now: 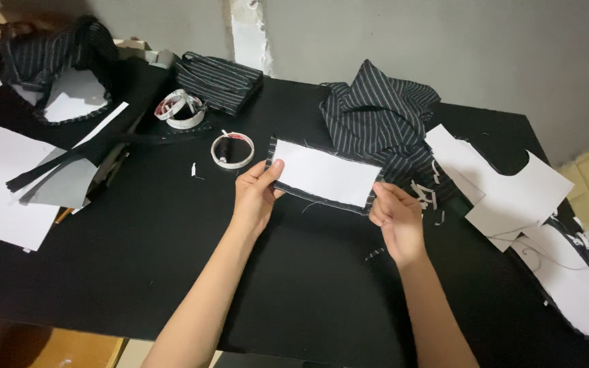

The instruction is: Applying adhesive tape to fabric pieces and trimming them with scissors

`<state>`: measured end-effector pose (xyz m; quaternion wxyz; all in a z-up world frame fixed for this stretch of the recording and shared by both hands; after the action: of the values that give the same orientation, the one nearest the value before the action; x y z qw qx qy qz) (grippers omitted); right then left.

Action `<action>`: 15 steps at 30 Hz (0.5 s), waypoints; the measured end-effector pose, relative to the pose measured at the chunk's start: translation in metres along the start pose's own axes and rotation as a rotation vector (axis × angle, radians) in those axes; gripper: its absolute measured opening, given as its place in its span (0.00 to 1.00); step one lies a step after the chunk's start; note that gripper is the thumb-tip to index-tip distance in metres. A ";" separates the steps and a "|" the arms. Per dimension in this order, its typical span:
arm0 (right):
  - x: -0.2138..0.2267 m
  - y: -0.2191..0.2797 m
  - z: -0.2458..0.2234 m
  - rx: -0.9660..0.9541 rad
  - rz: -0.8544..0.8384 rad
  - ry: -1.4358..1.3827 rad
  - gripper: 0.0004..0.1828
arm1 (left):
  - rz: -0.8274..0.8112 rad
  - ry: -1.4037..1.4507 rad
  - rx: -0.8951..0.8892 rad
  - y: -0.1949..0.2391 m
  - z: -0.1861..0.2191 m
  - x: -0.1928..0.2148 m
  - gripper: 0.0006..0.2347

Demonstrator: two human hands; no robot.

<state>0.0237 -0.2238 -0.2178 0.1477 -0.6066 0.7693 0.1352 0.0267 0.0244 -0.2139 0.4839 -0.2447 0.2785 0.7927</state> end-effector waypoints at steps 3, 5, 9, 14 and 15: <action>0.001 -0.002 0.001 0.005 0.001 0.003 0.04 | 0.003 0.002 0.005 0.005 0.005 -0.004 0.08; -0.002 0.003 -0.005 0.013 0.009 0.008 0.04 | -0.012 -0.007 -0.005 0.003 0.006 -0.002 0.08; -0.008 0.009 -0.019 0.064 0.027 0.043 0.04 | -0.062 -0.094 -0.093 -0.002 0.010 0.003 0.08; -0.008 0.012 -0.028 0.106 0.046 0.061 0.03 | -0.092 -0.247 -0.158 -0.016 0.007 0.013 0.06; -0.007 0.012 -0.029 0.110 0.046 0.064 0.04 | -0.092 -0.281 -0.177 -0.010 0.010 0.011 0.04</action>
<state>0.0119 -0.2258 -0.1884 0.1529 -0.5837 0.7938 0.0765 0.0305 0.0419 -0.2158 0.5303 -0.1856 0.1260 0.8176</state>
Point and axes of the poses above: each hand's wrist, its own y-axis away from the middle knuckle, its own x-axis out of the back of the hand, z = x × y, the point moved 4 cm from there along -y, towards the middle knuckle, and after that the axes turned 13 degrees about z, right-handed, at the moved point
